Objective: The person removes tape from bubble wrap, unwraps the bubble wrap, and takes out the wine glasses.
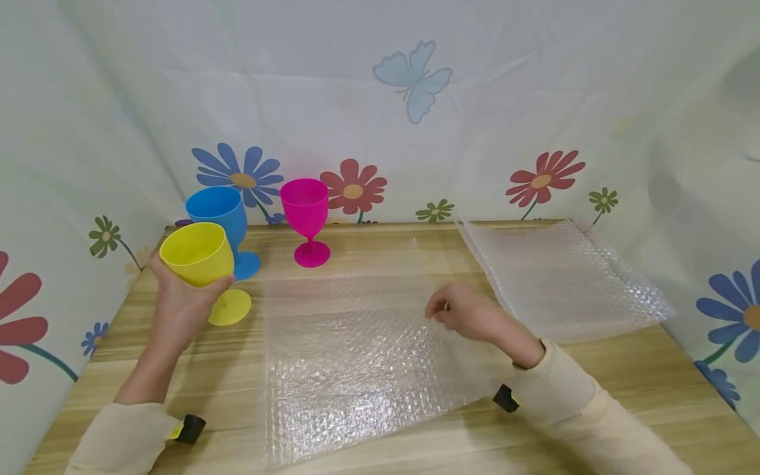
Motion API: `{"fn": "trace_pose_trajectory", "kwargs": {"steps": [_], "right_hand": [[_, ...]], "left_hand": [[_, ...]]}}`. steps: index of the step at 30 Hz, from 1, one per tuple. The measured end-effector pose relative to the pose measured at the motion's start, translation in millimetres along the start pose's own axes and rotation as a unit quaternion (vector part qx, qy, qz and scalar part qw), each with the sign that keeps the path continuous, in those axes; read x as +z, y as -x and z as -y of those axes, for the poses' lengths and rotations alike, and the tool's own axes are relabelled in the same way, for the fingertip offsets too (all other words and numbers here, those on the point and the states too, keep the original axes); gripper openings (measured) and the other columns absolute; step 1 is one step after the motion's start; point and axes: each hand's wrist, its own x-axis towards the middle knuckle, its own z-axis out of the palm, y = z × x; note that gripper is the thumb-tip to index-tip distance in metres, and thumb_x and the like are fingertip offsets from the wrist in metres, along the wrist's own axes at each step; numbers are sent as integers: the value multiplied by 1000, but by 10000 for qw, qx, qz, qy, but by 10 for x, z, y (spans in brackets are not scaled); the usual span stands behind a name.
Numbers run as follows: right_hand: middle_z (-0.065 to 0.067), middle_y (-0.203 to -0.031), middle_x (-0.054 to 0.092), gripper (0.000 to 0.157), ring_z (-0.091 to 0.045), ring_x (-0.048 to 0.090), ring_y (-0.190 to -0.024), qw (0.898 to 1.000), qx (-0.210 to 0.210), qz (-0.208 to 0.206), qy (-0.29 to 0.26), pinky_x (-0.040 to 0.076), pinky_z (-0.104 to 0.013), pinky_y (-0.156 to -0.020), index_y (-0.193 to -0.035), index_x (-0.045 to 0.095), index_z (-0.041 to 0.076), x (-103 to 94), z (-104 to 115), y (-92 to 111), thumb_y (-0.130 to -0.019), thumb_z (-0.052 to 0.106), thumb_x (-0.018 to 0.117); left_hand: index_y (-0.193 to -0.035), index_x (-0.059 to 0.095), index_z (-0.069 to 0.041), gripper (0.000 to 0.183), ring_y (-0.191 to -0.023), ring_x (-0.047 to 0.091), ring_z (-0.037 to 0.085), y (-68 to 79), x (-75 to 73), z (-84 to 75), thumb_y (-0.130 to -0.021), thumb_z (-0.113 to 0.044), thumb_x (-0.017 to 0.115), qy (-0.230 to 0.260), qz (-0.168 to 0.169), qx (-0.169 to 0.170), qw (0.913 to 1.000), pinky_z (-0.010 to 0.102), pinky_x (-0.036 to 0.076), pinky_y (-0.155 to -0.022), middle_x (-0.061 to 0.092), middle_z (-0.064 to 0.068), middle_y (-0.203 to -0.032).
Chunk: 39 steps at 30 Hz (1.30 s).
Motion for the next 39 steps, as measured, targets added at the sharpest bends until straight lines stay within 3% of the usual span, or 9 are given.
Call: {"fn": "trace_pose_trajectory", "kwargs": {"steps": [7, 20, 25, 32, 39], "right_hand": [[-10, -91, 74, 17, -16, 62, -72, 9981, -364, -415, 268, 51, -30, -63, -95, 78, 2, -391, 42, 99, -94, -9, 65], [-4, -82, 70, 21, -16, 61, -71, 9889, -736, -1235, 371, 49, -25, -61, -88, 75, 6, -1076, -126, 362, -93, -12, 63], [-2, -80, 69, 16, -12, 61, -69, 9853, -627, -1512, 490, 48, -22, -60, -93, 76, 5, -1305, -231, 485, -96, -7, 65], [-5, -82, 71, 9, -11, 62, -70, 9831, -139, -1756, 497, 48, -20, -61, -97, 76, 2, -1553, -433, 667, -96, -3, 69], [6, -88, 70, 8, -10, 61, -73, 9774, 357, -2074, -205, 52, -19, -65, -102, 71, -8, -1769, -753, 783, -97, -8, 65]], "left_hand": [[-156, -6, -21, 103, -137, 35, 38, 15, -17, 22, -94, -14, 76, 45, -3, -5, 10000, 57, 32, -117, 28, 18, -155], [-154, 1, -17, 99, -128, 40, 32, 18, 8, 5, -92, -13, 78, 153, -101, 80, 9998, 53, 37, -114, 32, 17, -151], [-155, 1, -17, 99, -130, 40, 34, 23, 15, 2, -92, -12, 78, 185, -116, 71, 9997, 54, 36, -115, 32, 18, -152], [-155, 0, -17, 100, -132, 39, 36, 36, 15, 27, -92, -12, 78, 146, -55, 115, 9998, 57, 36, -115, 32, 19, -152], [-154, 1, -15, 100, -131, 41, 36, 29, 6, 47, -91, -13, 78, 150, -166, 171, 9996, 56, 36, -115, 34, 20, -151]]}}
